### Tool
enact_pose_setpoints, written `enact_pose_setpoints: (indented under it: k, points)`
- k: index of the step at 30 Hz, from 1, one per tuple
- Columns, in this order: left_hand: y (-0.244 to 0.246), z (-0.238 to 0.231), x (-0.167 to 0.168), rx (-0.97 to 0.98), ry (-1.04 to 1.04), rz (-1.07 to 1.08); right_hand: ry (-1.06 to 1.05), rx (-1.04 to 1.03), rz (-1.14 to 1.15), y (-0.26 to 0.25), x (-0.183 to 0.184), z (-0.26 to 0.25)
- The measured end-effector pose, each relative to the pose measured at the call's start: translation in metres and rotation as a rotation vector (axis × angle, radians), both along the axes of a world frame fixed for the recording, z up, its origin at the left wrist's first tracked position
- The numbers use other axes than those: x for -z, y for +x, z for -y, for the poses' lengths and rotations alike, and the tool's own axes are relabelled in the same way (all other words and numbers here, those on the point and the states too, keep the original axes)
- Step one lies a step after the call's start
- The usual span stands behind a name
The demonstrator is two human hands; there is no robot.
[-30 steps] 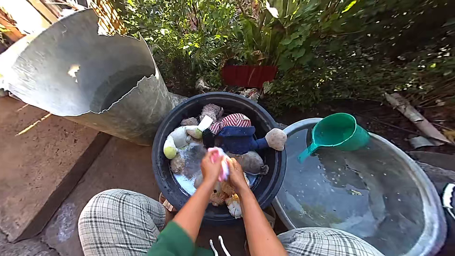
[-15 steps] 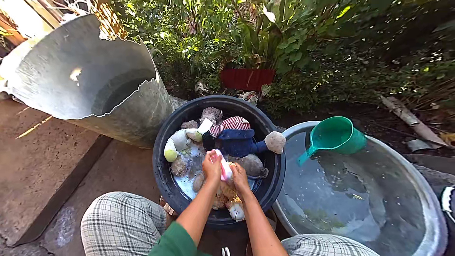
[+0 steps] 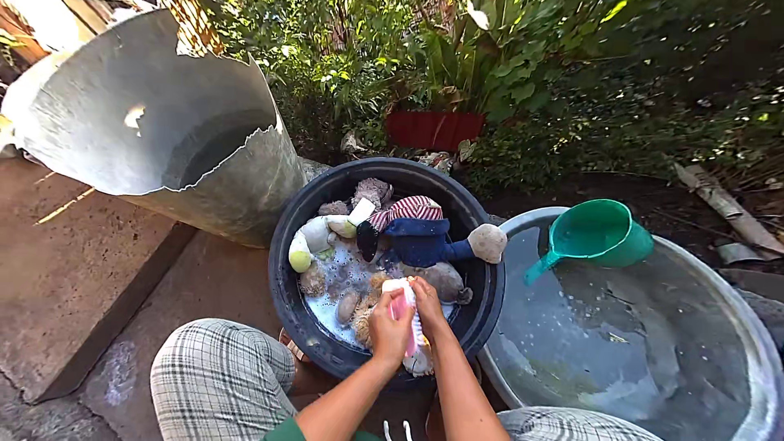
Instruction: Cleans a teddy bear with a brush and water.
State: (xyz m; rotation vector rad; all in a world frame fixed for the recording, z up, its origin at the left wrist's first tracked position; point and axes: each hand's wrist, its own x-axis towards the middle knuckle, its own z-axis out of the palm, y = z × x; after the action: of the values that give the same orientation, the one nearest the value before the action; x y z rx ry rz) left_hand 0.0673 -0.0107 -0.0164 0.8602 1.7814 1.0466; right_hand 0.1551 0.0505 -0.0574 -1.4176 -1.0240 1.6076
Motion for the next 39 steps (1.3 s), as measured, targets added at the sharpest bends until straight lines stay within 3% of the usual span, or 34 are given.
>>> enact_pose_setpoints:
  k: [2, 6, 8, 11, 13, 17, 22, 24, 26, 29, 31, 33, 36, 39]
  points:
    - [-0.006, -0.005, 0.007, -0.015, -0.02, 0.036, -0.021, -0.017, -0.005, -0.004, 0.002, 0.0]
    - [-0.051, -0.079, 0.034, -0.149, -0.177, 0.179, -0.048, -0.085, -0.03, 0.0, -0.005, 0.004]
    - [-0.073, -0.09, 0.04, -0.134, -0.24, 0.017, -0.076, -0.05, -0.102, 0.003, -0.014, 0.005]
    - [-0.087, -0.067, 0.049, -0.009, -0.414, -0.277, -0.178, 0.123, -0.194, 0.003, -0.015, 0.004]
    - [-0.085, -0.044, 0.067, 0.013, -0.546, -0.334, -0.213, 0.195, -0.205, -0.001, -0.009, 0.003]
    - [-0.09, -0.041, 0.101, 0.025, -0.59, -0.268, -0.224, 0.245, -0.209, -0.005, -0.007, 0.005]
    - [-0.109, -0.059, 0.126, -0.127, -0.492, -0.096, -0.279, 0.409, -0.32, -0.003, -0.017, 0.001]
    - [-0.099, -0.056, 0.112, -0.207, -0.378, -0.048, -0.299, 0.487, -0.36, -0.003, -0.016, -0.002]
    - [-0.079, -0.042, 0.074, -0.23, -0.18, -0.03, -0.316, 0.541, -0.375, -0.005, -0.014, -0.005]
    - [-0.03, -0.004, 0.012, -0.1, 0.082, 0.001, -0.345, 0.554, -0.362, -0.005, -0.013, -0.008]
    - [-0.007, 0.003, -0.009, 0.04, 0.165, -0.052, -0.317, 0.481, -0.302, -0.009, -0.016, -0.008]
    - [-0.008, -0.03, -0.013, 0.082, 0.119, -0.15, -0.291, 0.342, -0.24, -0.011, -0.02, -0.005]
    - [-0.024, -0.093, 0.004, -0.083, 0.06, -0.204, -0.347, 0.228, -0.199, -0.007, -0.025, 0.004]
    - [-0.021, -0.079, 0.006, -0.105, 0.156, -0.189, -0.37, 0.269, -0.203, -0.004, -0.031, 0.001]
